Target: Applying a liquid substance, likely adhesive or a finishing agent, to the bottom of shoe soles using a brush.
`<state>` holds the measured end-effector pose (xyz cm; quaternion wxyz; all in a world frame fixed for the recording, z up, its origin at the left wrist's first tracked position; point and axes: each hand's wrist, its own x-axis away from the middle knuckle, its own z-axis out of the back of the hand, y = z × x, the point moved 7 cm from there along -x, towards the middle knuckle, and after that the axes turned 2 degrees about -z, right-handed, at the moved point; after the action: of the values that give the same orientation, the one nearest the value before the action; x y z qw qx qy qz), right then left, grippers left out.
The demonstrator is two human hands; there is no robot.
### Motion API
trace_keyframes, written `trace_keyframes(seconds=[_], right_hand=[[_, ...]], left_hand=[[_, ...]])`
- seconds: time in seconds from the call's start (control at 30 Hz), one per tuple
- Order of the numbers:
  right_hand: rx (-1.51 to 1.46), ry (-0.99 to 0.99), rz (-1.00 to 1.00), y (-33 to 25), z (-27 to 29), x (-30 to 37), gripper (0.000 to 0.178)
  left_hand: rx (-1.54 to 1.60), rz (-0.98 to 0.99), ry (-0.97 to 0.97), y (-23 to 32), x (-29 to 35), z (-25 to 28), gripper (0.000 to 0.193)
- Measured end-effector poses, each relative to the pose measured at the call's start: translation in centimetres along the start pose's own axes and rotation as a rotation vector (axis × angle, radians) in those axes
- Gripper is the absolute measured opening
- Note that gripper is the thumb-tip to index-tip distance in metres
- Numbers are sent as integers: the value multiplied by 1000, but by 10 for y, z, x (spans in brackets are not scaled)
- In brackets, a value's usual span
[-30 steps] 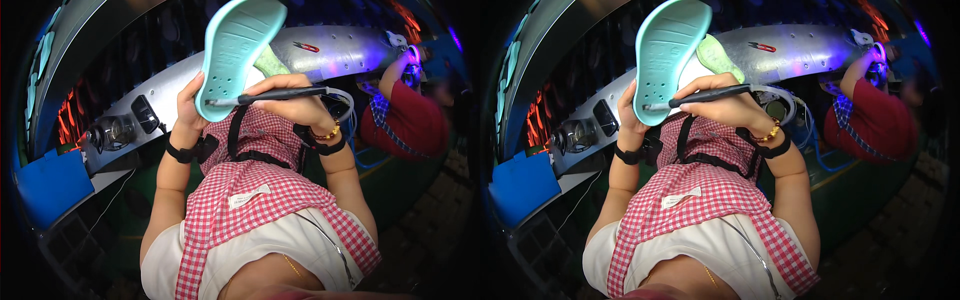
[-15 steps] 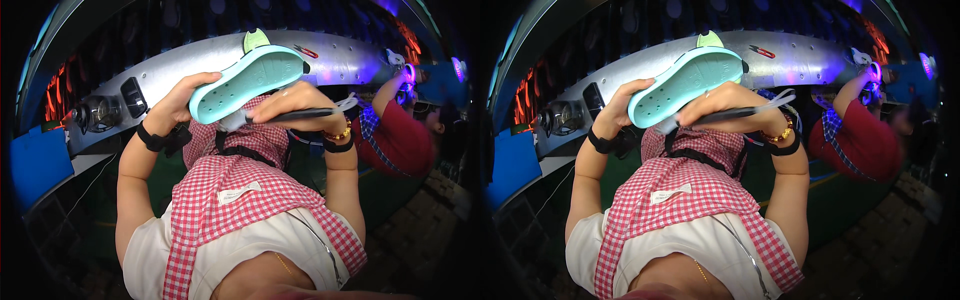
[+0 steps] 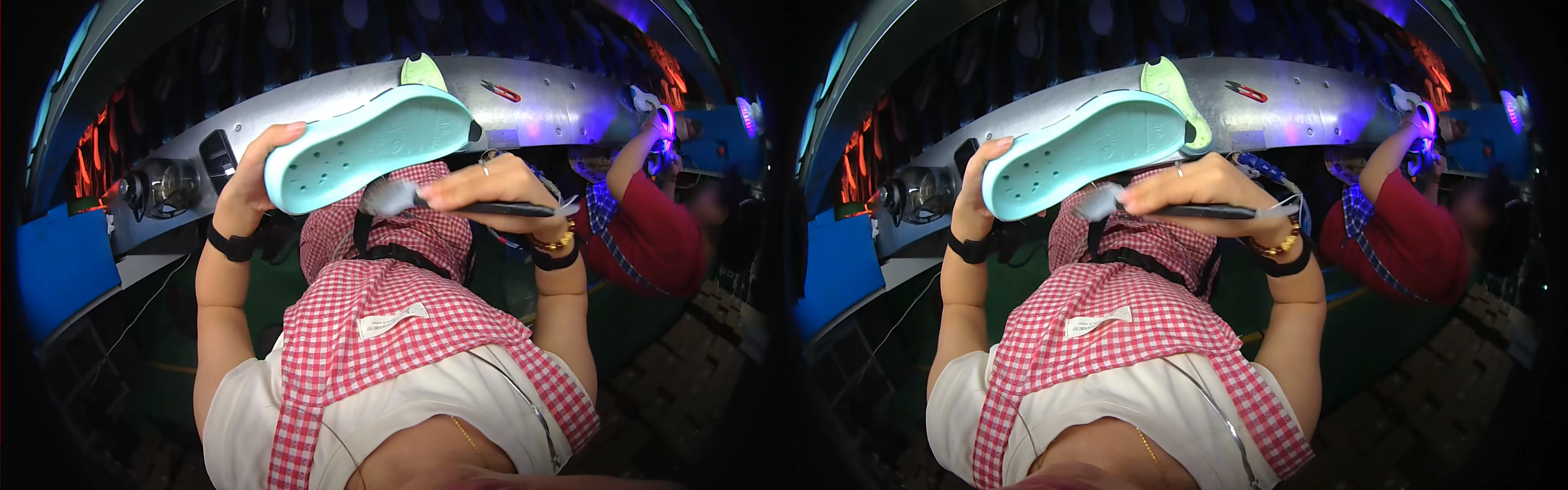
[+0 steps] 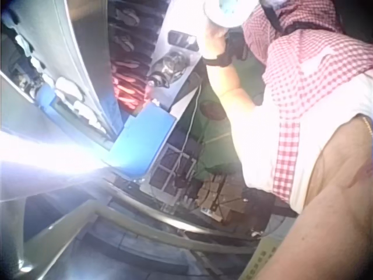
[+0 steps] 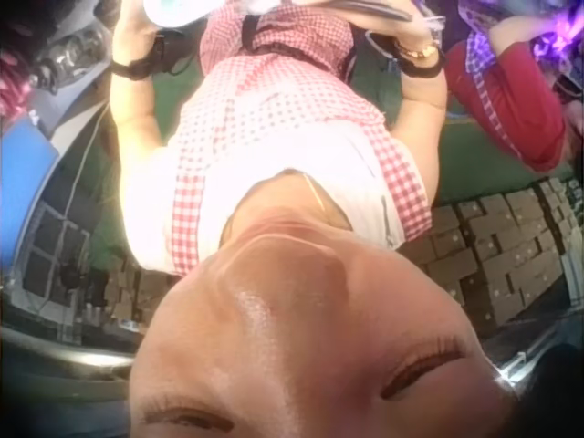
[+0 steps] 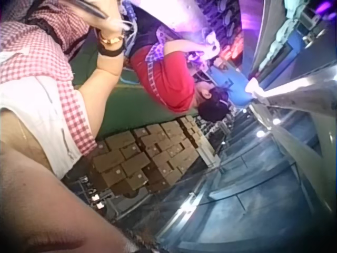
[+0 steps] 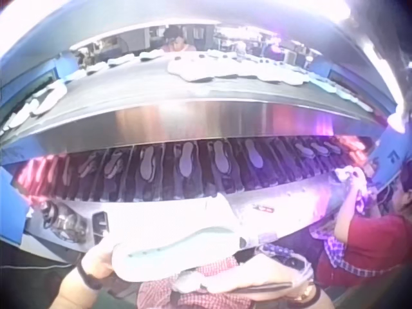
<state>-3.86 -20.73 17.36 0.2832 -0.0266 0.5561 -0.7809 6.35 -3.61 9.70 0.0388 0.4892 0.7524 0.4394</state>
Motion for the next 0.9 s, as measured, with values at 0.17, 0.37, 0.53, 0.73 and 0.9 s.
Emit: trace_keyframes(seconds=[0.17, 0.37, 0.53, 0.73, 0.9], right_hand=[[68, 367, -23, 1, 15, 1, 20], [87, 292, 161, -42, 6, -1, 22], [-58, 402, -256, 17, 0, -11, 19], [-83, 588, -285, 63, -7, -16, 21], [406, 205, 16, 3, -34, -28, 16]], left_hand=[[-17, -105, 77, 8, 14, 17, 42], [358, -274, -260, 23, 9, -3, 55], [539, -388, -325, -12, -30, -18, 82], [520, -351, 39, -44, -46, -13, 86], [455, -537, 350, -19, -32, 19, 81]])
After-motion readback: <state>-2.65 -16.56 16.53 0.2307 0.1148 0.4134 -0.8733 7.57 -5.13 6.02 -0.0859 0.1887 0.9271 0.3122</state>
